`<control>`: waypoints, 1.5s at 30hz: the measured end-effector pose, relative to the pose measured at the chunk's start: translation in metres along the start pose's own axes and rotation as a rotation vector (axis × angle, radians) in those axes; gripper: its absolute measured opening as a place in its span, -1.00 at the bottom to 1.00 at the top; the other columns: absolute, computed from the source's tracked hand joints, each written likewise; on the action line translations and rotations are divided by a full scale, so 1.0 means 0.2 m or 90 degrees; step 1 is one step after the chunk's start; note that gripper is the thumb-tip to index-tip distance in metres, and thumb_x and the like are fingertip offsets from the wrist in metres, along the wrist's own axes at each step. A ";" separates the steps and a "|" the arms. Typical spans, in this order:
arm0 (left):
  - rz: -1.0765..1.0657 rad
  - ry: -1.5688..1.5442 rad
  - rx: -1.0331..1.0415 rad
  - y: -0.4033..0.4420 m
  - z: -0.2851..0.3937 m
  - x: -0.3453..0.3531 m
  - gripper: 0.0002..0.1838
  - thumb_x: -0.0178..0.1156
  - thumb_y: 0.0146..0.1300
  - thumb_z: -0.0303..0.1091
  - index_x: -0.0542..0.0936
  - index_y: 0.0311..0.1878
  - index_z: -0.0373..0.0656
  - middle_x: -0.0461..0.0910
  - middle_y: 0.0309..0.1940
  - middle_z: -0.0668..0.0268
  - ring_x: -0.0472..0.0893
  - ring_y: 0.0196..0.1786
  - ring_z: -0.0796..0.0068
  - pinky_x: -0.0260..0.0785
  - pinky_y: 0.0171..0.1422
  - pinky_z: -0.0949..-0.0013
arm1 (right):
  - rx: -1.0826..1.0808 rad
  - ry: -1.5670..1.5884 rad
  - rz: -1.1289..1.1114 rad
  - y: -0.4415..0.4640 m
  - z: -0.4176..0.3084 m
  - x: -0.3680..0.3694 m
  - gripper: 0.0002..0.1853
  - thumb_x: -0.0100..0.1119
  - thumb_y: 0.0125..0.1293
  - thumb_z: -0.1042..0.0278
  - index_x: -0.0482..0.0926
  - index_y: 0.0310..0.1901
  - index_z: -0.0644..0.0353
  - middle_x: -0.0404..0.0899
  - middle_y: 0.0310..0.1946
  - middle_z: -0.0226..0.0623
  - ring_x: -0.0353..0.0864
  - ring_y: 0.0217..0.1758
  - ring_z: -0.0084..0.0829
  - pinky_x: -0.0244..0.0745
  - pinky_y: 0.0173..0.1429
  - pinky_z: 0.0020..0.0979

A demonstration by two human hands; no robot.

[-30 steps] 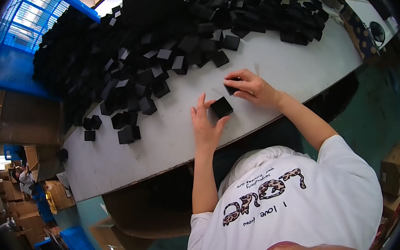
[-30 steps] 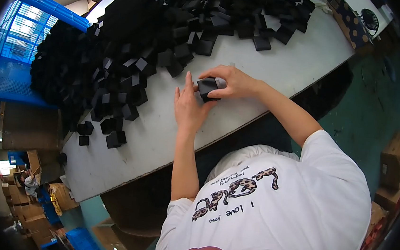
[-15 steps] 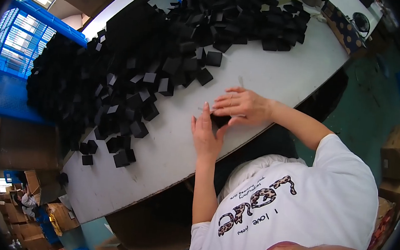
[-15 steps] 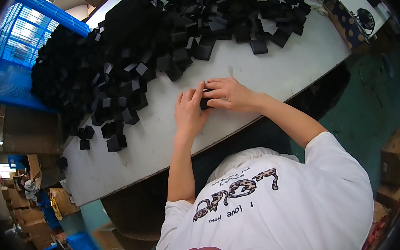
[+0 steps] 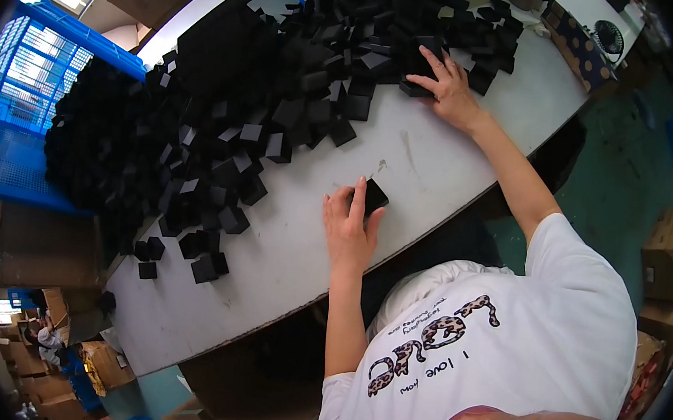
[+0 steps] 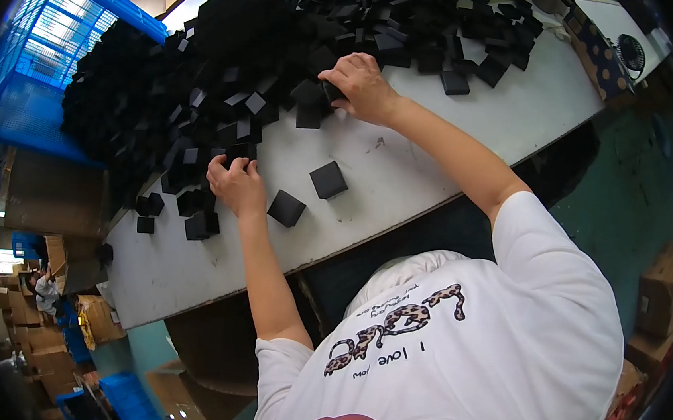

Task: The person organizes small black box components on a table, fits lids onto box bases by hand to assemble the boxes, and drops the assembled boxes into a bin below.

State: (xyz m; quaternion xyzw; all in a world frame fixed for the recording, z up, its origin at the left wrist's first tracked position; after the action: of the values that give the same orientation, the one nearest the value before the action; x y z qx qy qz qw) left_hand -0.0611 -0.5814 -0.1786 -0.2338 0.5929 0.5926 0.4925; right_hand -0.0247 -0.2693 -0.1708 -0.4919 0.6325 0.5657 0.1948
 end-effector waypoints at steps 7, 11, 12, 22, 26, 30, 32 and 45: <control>-0.123 -0.316 0.246 -0.20 0.56 -0.20 -0.87 0.45 0.26 -0.39 0.73 -0.15 -0.06 0.58 0.33 0.11 0.44 0.52 -0.07 -0.01 0.69 -0.32 | -0.077 -0.057 -0.061 -0.51 0.05 -0.11 -0.51 0.38 0.33 0.44 0.62 0.30 0.17 0.57 0.32 -0.06 0.52 0.42 -0.05 0.44 0.49 -0.11; -0.279 -0.321 0.244 -0.27 0.64 -0.01 -0.70 0.45 0.23 -0.42 0.67 0.03 -0.08 0.66 0.24 0.20 0.62 0.33 0.11 0.05 0.68 -0.24 | -0.012 0.112 -0.035 -0.53 0.07 -0.13 -0.58 0.35 0.39 0.40 0.65 0.27 0.20 0.57 0.36 -0.09 0.56 0.39 -0.01 0.47 0.47 -0.09; -0.273 -0.350 0.227 -0.27 0.65 0.00 -0.54 0.47 0.20 -0.44 0.59 0.17 -0.09 0.67 0.22 0.21 0.63 0.28 0.13 0.05 0.68 -0.22 | 0.025 0.184 -0.012 -0.53 0.06 -0.16 -0.57 0.36 0.39 0.40 0.64 0.27 0.19 0.58 0.35 -0.12 0.56 0.38 -0.03 0.48 0.47 -0.10; -0.265 -0.351 0.205 -0.26 0.72 0.03 0.13 0.54 0.11 -0.41 0.07 0.69 -0.19 0.71 0.10 0.23 0.65 0.21 0.18 0.13 0.66 -0.06 | -0.152 0.062 -0.045 -0.49 -0.19 -0.14 -0.50 0.36 0.43 0.18 0.62 0.36 0.10 0.61 0.35 -0.21 0.56 0.41 -0.16 0.43 0.49 -0.14; -0.207 -0.328 0.251 -0.27 0.73 0.04 -0.02 0.56 0.12 -0.27 0.32 0.61 -0.11 0.71 0.10 0.28 0.64 0.20 0.21 0.14 0.66 -0.06 | -0.072 0.146 -0.015 -0.49 -0.07 -0.23 -0.52 0.30 0.44 0.25 0.58 0.36 0.09 0.61 0.32 -0.16 0.52 0.45 -0.12 0.40 0.51 -0.09; -0.204 -0.276 0.283 -0.27 0.74 0.06 -0.21 0.56 0.14 -0.19 0.52 0.47 0.02 0.71 0.11 0.33 0.63 0.21 0.24 0.16 0.65 -0.06 | 0.268 -0.169 0.094 -0.61 0.47 -0.34 -0.64 0.07 0.28 0.63 0.50 0.12 0.27 0.54 0.27 -0.04 0.36 0.54 -0.01 0.27 0.57 -0.02; -0.193 -0.272 0.278 -0.27 0.75 0.05 -0.27 0.55 0.15 -0.19 0.55 0.43 0.07 0.71 0.10 0.33 0.63 0.21 0.26 0.16 0.65 -0.06 | 0.260 -0.319 -0.020 -0.65 0.52 -0.34 -0.68 0.10 0.24 0.61 0.47 0.04 0.21 0.52 0.20 -0.04 0.32 0.56 -0.02 0.23 0.59 -0.06; -0.196 -0.298 0.315 -0.26 0.73 0.04 -0.33 0.54 0.08 -0.39 0.57 0.30 0.12 0.68 0.08 0.36 0.61 0.23 0.28 0.09 0.68 -0.13 | 0.248 0.381 -0.050 -0.47 0.13 -0.26 -0.44 0.46 0.20 0.26 0.58 0.24 0.20 0.60 0.11 -0.19 0.62 0.21 -0.26 0.51 0.35 -0.28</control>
State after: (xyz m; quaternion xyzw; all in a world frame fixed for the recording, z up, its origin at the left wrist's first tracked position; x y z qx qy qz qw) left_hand 0.0244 -0.4530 -0.1831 -0.0522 0.5474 0.3875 0.7399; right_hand 0.0698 -0.2123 -0.1863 -0.6136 0.7380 0.2575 0.1123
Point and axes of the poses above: each hand's wrist, its own y-axis towards the middle knuckle, its own x-axis out of the palm, z = x × y, the point moved 2 cm from there along y, towards the middle knuckle
